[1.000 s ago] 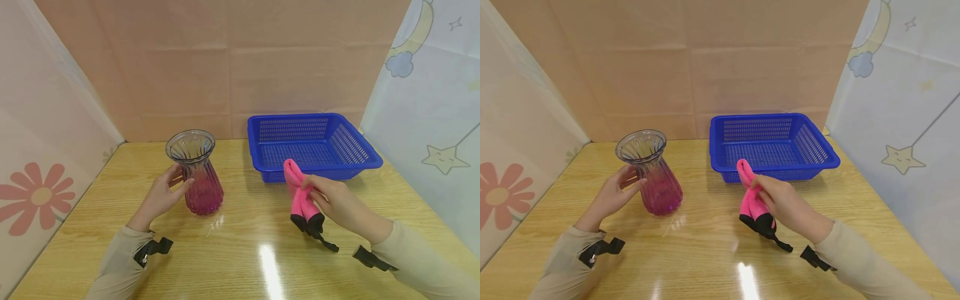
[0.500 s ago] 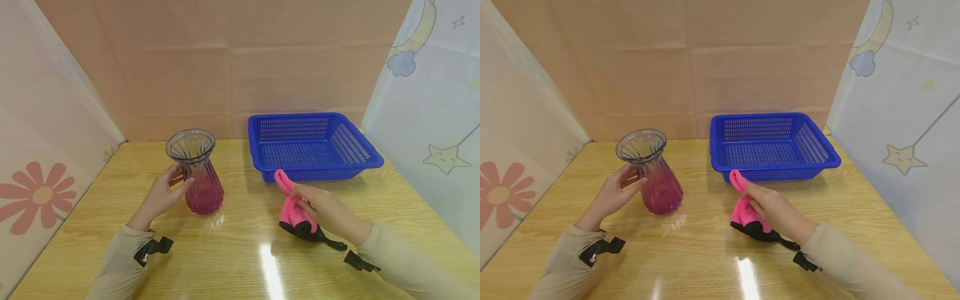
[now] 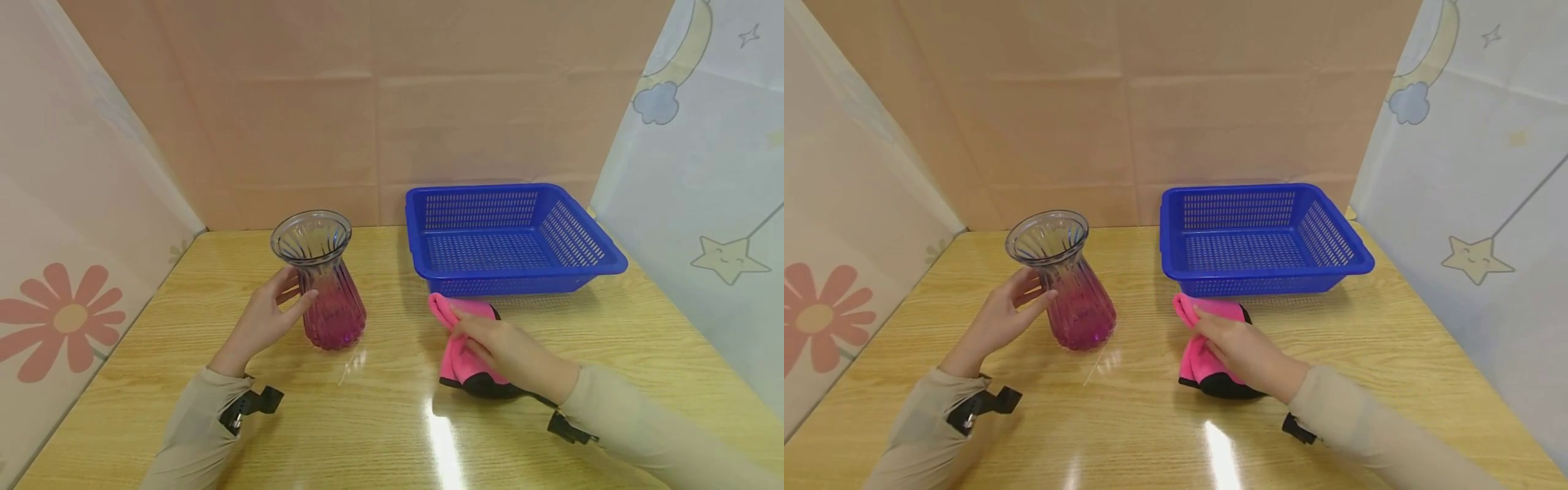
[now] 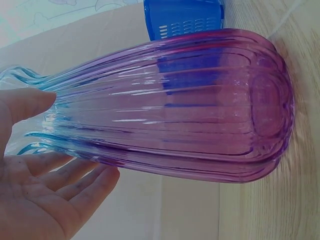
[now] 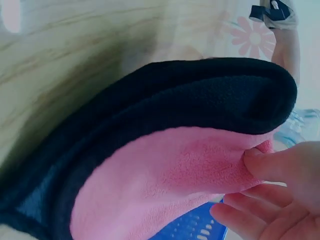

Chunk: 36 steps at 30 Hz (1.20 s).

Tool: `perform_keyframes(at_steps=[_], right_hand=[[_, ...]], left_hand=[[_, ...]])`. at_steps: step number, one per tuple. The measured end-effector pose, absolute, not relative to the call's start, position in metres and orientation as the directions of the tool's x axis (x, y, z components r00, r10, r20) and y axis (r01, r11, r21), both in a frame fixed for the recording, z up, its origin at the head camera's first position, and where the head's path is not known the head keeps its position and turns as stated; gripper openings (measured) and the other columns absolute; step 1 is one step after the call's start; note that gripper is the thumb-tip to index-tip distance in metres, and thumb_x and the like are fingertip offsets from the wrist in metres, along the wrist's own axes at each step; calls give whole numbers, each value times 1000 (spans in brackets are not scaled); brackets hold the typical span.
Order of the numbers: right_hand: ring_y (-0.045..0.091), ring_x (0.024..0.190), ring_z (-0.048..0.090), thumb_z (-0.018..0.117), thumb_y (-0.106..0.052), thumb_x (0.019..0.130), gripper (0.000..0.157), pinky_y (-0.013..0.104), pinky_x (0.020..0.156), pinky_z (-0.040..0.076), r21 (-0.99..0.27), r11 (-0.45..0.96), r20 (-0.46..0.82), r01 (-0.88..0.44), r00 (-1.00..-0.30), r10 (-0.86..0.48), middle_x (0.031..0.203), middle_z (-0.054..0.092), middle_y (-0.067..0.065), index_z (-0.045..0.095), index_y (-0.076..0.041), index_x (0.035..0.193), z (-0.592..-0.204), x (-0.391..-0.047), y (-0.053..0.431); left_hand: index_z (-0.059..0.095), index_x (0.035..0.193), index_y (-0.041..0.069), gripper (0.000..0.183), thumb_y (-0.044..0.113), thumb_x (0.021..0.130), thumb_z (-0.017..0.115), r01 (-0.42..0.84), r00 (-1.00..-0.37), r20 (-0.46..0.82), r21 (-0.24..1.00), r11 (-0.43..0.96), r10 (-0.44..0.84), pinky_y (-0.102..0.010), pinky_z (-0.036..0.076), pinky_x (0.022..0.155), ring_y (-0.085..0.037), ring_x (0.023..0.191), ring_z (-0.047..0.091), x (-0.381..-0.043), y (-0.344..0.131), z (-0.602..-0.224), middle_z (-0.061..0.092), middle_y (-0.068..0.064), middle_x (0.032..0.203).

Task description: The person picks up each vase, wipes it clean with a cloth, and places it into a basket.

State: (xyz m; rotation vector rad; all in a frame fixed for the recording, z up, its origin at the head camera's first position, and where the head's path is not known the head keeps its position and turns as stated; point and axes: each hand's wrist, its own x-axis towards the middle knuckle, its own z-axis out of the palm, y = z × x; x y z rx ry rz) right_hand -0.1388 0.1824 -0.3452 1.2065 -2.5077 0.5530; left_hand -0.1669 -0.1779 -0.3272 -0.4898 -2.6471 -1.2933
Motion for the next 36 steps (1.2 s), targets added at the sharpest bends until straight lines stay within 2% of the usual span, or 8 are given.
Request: perform_keyframes(at_steps=[2, 8, 14, 17, 19, 24, 29, 36], right_hand=[[16, 84, 66, 64, -2, 80, 16, 28, 70, 57, -193, 575, 406, -795, -599, -690, 96, 67, 2, 60, -13, 91, -348, -139, 180], [31, 95, 64, 63, -3, 81, 14, 30, 68, 57, -165, 553, 386, -817, -569, -726, 111, 62, 24, 58, -12, 90, -353, -139, 173], [26, 96, 65, 62, -4, 82, 13, 25, 74, 56, -209, 533, 364, -820, -571, -736, 115, 61, 21, 61, -9, 94, -356, -142, 166], [27, 101, 63, 63, -6, 81, 19, 32, 83, 54, -211, 545, 342, -811, -584, -736, 113, 63, 19, 60, -6, 100, -357, -143, 161], [26, 100, 63, 63, -6, 81, 20, 33, 84, 54, -211, 560, 317, -801, -598, -736, 112, 63, 18, 60, -6, 100, -358, -142, 158], [29, 100, 63, 62, -6, 83, 15, 33, 79, 56, -202, 613, 256, -764, -645, -720, 114, 62, 20, 60, -7, 98, -360, -139, 152], [33, 101, 62, 61, -10, 85, 17, 34, 76, 57, -199, 650, 163, -733, -679, -716, 118, 58, 26, 62, -7, 102, -363, -136, 147], [30, 83, 67, 60, -14, 86, 30, 29, 63, 57, -175, 654, 108, -736, -674, -731, 122, 54, 27, 60, -9, 116, -364, -134, 144]], left_hand=[[33, 137, 2, 57, 21, 89, 57, 351, -936, 271, 744, 569, 224, -49, 42, 99, -39, 122, 45, -167, -178, -327, 44, -22, 135], [33, 138, 3, 56, 22, 90, 56, 348, -937, 264, 753, 559, 228, -50, 41, 100, -39, 122, 45, -166, -178, -326, 44, -21, 135], [31, 139, 4, 59, 23, 90, 56, 342, -940, 257, 753, 563, 227, -50, 41, 100, -39, 123, 44, -166, -178, -326, 42, -21, 137], [30, 140, 4, 59, 23, 90, 56, 344, -939, 258, 753, 561, 229, -50, 41, 100, -39, 123, 44, -166, -177, -326, 42, -21, 137], [31, 139, 4, 58, 23, 90, 56, 345, -938, 261, 753, 560, 227, -50, 41, 100, -39, 123, 45, -166, -178, -326, 42, -21, 137], [33, 138, 4, 57, 22, 90, 57, 347, -938, 267, 751, 562, 223, -50, 41, 100, -39, 123, 45, -166, -177, -327, 43, -21, 136], [34, 137, 5, 56, 21, 89, 57, 358, -934, 281, 741, 569, 222, -49, 42, 99, -39, 122, 45, -167, -179, -329, 45, -21, 135], [36, 136, 4, 55, 21, 89, 58, 355, -935, 281, 740, 571, 218, -49, 43, 98, -39, 122, 45, -168, -179, -330, 46, -21, 134]])
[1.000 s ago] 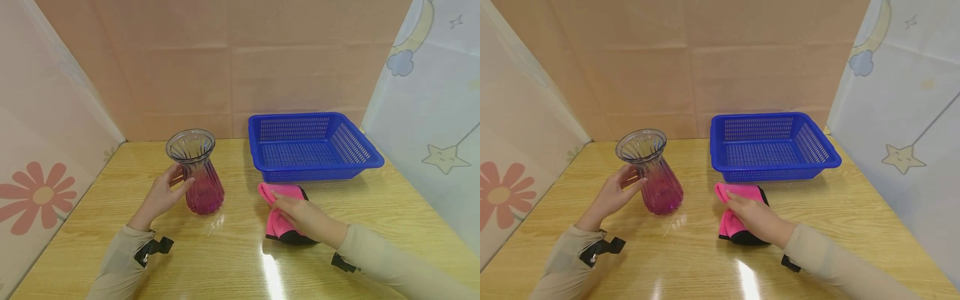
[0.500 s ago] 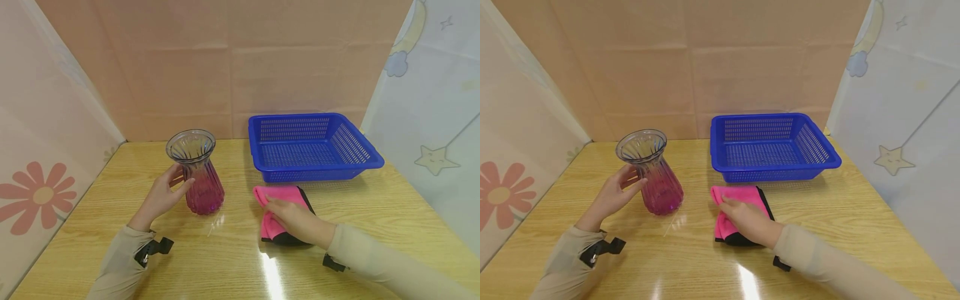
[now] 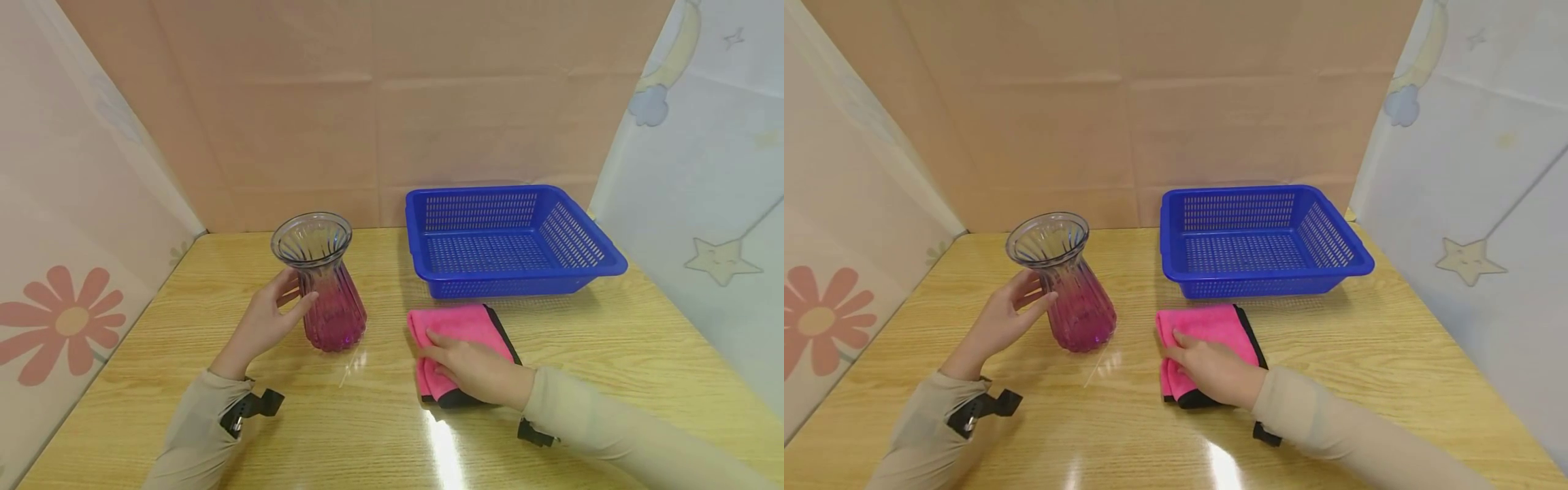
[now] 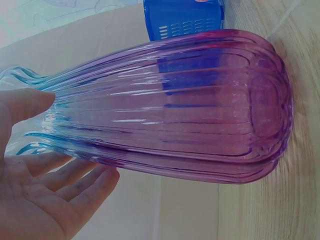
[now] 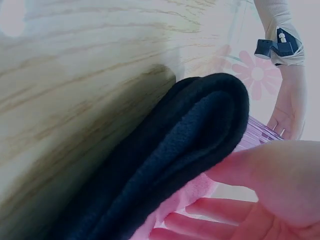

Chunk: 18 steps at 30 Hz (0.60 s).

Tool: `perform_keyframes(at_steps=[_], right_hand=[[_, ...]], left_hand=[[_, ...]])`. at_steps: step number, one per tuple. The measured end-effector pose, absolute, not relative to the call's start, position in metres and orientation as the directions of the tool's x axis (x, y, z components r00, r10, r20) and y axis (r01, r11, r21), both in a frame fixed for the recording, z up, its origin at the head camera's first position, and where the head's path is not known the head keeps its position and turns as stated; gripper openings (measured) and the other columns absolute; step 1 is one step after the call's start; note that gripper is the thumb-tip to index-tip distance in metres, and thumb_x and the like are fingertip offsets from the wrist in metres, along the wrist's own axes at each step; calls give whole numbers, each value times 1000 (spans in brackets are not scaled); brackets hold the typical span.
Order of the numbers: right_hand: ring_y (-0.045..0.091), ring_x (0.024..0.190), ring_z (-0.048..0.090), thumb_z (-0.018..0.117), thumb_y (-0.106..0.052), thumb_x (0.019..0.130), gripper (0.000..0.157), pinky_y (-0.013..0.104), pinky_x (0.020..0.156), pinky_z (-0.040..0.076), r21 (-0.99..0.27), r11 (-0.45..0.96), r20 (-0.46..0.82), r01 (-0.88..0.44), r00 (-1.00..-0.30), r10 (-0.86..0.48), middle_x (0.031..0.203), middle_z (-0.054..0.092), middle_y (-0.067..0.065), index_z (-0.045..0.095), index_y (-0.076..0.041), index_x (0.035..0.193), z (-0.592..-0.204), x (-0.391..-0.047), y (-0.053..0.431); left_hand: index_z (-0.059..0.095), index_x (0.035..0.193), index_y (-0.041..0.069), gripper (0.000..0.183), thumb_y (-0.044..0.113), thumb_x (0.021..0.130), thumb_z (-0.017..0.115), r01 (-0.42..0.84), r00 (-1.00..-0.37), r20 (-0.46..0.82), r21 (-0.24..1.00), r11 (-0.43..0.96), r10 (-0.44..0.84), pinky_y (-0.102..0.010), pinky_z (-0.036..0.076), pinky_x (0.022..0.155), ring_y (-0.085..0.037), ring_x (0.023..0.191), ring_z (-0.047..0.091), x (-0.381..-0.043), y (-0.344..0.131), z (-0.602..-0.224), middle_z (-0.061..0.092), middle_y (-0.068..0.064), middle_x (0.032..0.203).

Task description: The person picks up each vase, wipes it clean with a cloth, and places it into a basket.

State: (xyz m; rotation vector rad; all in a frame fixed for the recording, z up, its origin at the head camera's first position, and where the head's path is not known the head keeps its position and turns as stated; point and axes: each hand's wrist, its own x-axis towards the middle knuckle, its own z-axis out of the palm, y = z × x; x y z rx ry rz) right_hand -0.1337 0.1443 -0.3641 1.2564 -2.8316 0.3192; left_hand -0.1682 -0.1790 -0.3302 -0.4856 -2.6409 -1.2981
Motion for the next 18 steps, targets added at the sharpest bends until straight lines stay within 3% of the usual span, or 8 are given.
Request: perform_keyframes(at_steps=[10, 18], right_hand=[[31, 101, 63, 60, -15, 86, 33, 34, 72, 57, -139, 671, 55, -728, -682, -729, 126, 53, 23, 58, -12, 119, -366, -133, 142], [32, 95, 64, 61, -14, 85, 35, 29, 63, 57, -171, 661, 91, -731, -680, -728, 126, 52, 25, 58, -12, 119, -363, -133, 144]], left_hand=[[36, 136, 4, 55, 23, 89, 59, 347, -938, 274, 742, 573, 214, -49, 43, 98, -39, 122, 45, -168, -179, -330, 46, -21, 133], [35, 137, 5, 57, 24, 89, 58, 343, -939, 269, 745, 572, 214, -49, 42, 99, -39, 123, 45, -169, -179, -330, 45, -20, 135]])
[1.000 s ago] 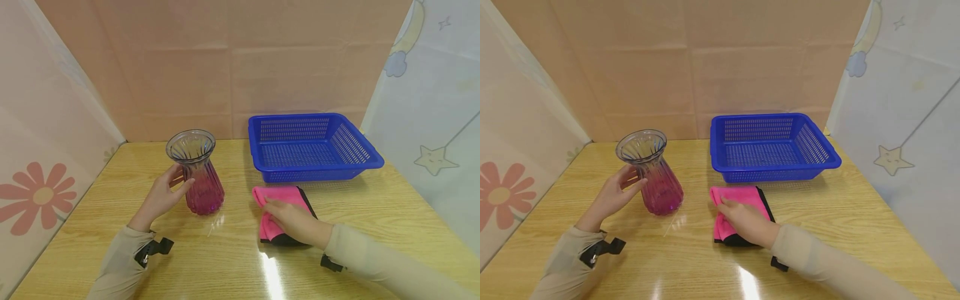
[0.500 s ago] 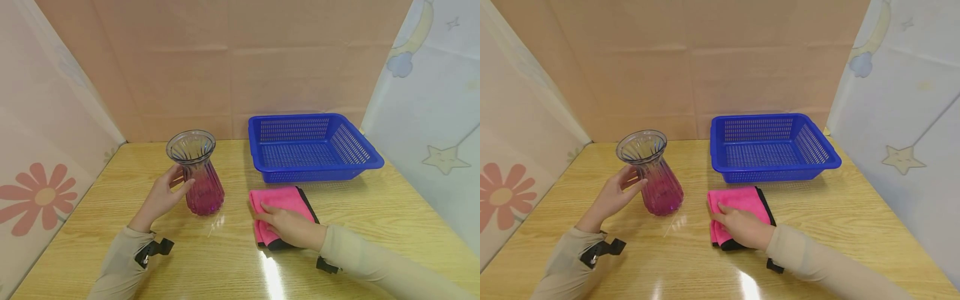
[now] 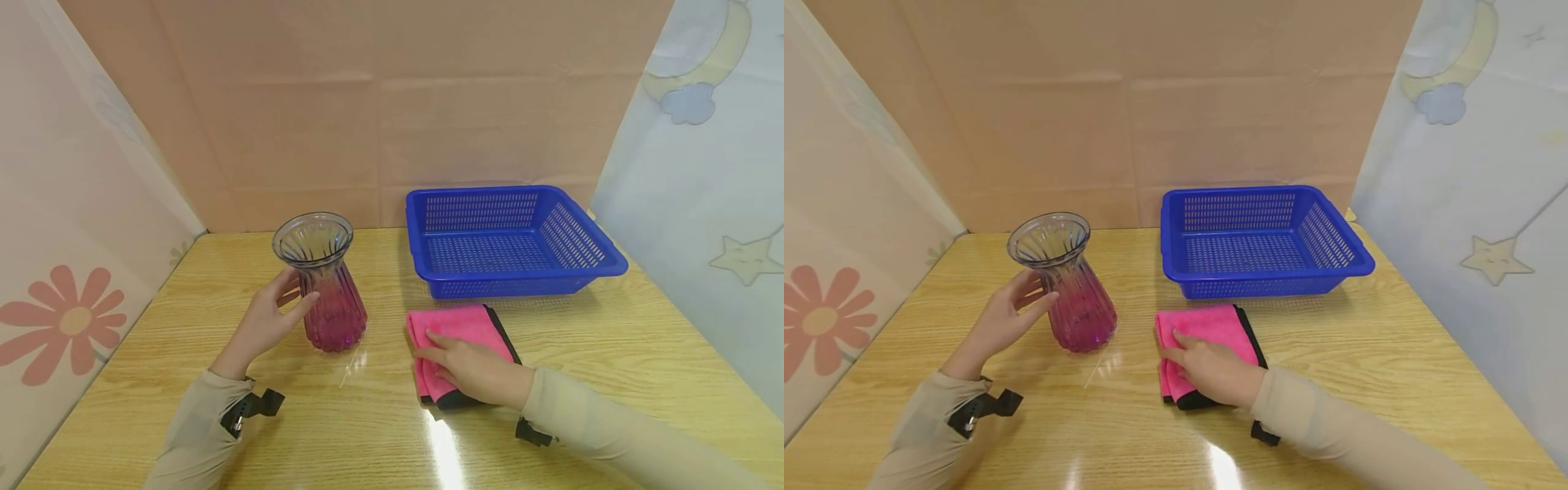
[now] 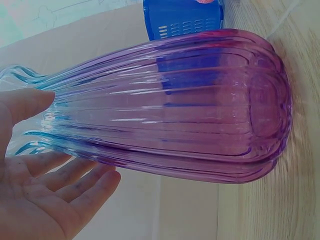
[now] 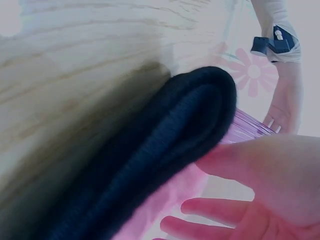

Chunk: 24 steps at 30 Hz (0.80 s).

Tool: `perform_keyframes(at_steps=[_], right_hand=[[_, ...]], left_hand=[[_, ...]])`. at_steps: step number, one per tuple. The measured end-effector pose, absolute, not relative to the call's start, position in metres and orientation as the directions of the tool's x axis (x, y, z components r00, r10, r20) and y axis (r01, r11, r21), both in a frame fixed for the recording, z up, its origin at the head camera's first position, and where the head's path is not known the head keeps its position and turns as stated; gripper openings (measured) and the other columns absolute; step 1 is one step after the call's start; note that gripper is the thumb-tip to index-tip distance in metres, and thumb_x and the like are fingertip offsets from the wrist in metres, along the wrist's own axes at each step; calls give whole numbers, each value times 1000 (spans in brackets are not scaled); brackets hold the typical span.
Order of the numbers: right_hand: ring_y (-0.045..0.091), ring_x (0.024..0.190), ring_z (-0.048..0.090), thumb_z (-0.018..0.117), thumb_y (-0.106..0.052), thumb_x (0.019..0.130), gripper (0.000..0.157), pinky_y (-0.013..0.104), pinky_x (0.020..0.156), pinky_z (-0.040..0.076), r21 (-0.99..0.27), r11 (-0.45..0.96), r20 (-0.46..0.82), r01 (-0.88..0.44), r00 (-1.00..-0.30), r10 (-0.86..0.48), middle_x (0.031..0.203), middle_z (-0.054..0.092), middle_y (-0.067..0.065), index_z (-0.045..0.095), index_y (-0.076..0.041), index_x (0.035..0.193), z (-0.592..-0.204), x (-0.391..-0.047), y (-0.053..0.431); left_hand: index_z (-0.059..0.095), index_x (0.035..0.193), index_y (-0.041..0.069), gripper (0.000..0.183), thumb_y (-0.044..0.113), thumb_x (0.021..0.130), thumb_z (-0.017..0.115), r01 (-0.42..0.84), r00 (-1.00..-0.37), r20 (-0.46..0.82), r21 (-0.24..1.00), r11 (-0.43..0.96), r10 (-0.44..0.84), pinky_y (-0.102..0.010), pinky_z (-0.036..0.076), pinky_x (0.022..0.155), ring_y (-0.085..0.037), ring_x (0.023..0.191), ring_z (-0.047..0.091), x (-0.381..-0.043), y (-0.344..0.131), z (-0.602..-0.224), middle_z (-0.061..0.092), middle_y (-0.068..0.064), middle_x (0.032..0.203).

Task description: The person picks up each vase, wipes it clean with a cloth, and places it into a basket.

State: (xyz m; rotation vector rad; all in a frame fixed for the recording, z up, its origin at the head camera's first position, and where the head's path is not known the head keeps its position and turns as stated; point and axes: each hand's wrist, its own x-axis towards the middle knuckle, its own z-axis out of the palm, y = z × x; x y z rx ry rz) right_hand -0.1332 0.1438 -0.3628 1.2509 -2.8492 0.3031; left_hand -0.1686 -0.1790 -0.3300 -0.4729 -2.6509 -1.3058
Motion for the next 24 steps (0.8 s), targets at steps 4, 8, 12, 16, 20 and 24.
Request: perform_keyframes(at_steps=[4, 8, 12, 16, 20, 24], right_hand=[[33, 97, 63, 62, -13, 85, 35, 30, 65, 57, -173, 655, 129, -736, -676, -726, 125, 53, 25, 56, -10, 119, -356, -134, 148], [34, 104, 60, 63, -15, 84, 38, 36, 76, 56, -145, 667, 179, -731, -682, -709, 124, 54, 24, 55, -8, 120, -347, -135, 152], [35, 103, 61, 66, -14, 81, 42, 36, 70, 57, -137, 690, 243, -711, -700, -672, 128, 51, 24, 54, -8, 122, -337, -138, 156], [37, 109, 57, 67, -16, 81, 44, 44, 83, 54, -143, 713, 321, -687, -713, -623, 129, 49, 24, 54, -7, 123, -329, -141, 164], [40, 116, 51, 66, -19, 83, 47, 50, 91, 48, -164, 765, 346, -623, -762, -547, 134, 45, 24, 52, -7, 126, -321, -145, 176], [43, 115, 50, 66, -18, 82, 49, 54, 87, 48, -152, 808, 380, -570, -788, -484, 135, 43, 25, 51, -6, 127, -314, -149, 189]], left_hand=[[34, 137, 5, 57, 24, 89, 58, 341, -940, 265, 746, 572, 215, -50, 42, 99, -39, 123, 44, -168, -179, -330, 44, -20, 136], [34, 138, 5, 57, 24, 89, 58, 339, -941, 264, 746, 574, 213, -49, 42, 99, -39, 123, 44, -168, -179, -329, 44, -21, 136], [33, 138, 4, 59, 24, 89, 58, 335, -942, 261, 742, 581, 211, -49, 42, 99, -39, 123, 44, -168, -179, -329, 43, -20, 136], [32, 138, 4, 59, 23, 89, 58, 337, -942, 262, 747, 573, 212, -50, 42, 99, -38, 123, 44, -167, -179, -328, 43, -21, 137], [31, 139, 5, 60, 22, 89, 58, 343, -939, 267, 749, 567, 216, -50, 42, 99, -38, 123, 44, -166, -179, -327, 42, -20, 137], [31, 140, 5, 60, 22, 89, 58, 345, -939, 268, 750, 565, 217, -50, 42, 99, -38, 124, 44, -166, -179, -327, 42, -20, 138]])
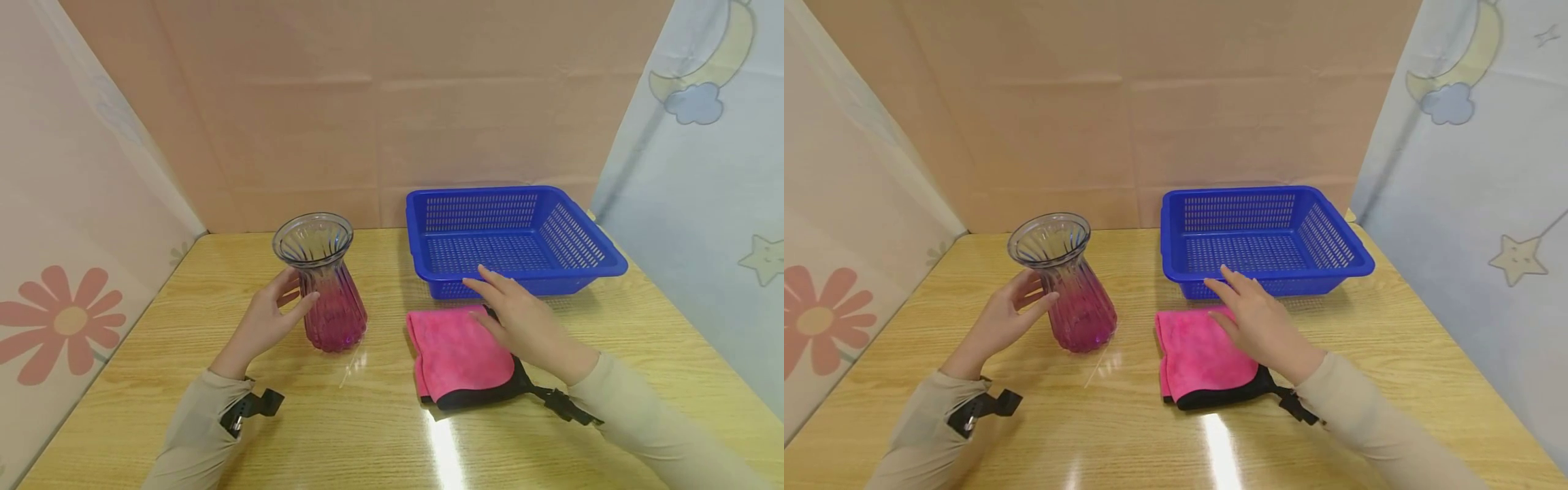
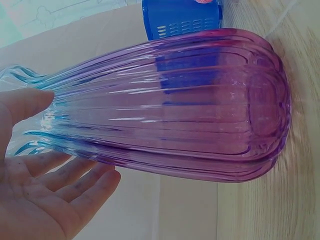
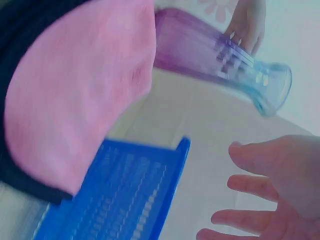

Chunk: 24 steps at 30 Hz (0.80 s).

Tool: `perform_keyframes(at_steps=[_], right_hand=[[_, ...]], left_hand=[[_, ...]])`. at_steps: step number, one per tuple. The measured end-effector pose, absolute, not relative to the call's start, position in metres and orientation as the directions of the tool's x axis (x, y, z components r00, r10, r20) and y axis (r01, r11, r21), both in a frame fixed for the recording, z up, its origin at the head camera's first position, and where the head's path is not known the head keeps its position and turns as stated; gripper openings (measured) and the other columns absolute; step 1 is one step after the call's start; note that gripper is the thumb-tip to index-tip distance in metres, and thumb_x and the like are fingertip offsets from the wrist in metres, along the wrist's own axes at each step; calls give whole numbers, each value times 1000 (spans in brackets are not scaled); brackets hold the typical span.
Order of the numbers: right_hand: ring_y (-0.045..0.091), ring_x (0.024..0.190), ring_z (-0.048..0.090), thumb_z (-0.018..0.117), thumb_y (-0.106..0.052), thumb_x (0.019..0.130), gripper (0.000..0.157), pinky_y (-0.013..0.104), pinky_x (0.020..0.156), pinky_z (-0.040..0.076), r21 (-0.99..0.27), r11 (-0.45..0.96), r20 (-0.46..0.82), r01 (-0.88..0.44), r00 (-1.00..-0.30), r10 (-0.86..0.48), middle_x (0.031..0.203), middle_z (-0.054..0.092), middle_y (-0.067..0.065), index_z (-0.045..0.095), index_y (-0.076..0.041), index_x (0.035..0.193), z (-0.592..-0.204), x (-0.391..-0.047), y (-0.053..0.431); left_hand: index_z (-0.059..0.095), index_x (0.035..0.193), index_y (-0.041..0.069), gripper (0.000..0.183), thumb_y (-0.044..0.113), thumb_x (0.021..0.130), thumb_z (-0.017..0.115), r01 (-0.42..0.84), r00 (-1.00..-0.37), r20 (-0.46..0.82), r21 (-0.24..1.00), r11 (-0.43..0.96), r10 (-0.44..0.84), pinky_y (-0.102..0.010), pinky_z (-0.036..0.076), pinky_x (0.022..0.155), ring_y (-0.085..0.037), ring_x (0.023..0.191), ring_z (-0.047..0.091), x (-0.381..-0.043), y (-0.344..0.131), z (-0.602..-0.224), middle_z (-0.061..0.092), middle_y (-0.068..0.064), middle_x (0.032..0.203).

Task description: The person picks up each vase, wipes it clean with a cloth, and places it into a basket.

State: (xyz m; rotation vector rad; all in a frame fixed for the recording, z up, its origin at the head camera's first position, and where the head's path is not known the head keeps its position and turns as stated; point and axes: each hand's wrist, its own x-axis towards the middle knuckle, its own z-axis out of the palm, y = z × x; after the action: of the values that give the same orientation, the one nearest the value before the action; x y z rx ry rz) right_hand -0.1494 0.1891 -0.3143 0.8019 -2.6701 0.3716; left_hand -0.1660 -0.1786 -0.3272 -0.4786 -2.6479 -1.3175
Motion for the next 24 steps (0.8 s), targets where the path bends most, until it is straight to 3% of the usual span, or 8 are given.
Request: perform_keyframes(at_steps=[13, 24], right_hand=[[50, 115, 44, 64, -16, 84, 48, 64, 96, 36, -138, 881, 411, -452, -835, -365, 131, 42, 32, 49, -1, 126, -312, -163, 226], [56, 109, 44, 66, -12, 81, 46, 67, 87, 39, -133, 908, 462, -396, -836, -297, 126, 43, 37, 51, 1, 123, -324, -176, 256]], left_hand=[[30, 140, 5, 59, 22, 90, 57, 342, -939, 260, 762, 550, 224, -50, 41, 100, -39, 125, 42, -167, -179, -329, 40, -20, 139], [31, 139, 4, 58, 23, 90, 57, 332, -943, 250, 767, 549, 221, -50, 40, 100, -39, 125, 42, -166, -179, -327, 41, -21, 138]])
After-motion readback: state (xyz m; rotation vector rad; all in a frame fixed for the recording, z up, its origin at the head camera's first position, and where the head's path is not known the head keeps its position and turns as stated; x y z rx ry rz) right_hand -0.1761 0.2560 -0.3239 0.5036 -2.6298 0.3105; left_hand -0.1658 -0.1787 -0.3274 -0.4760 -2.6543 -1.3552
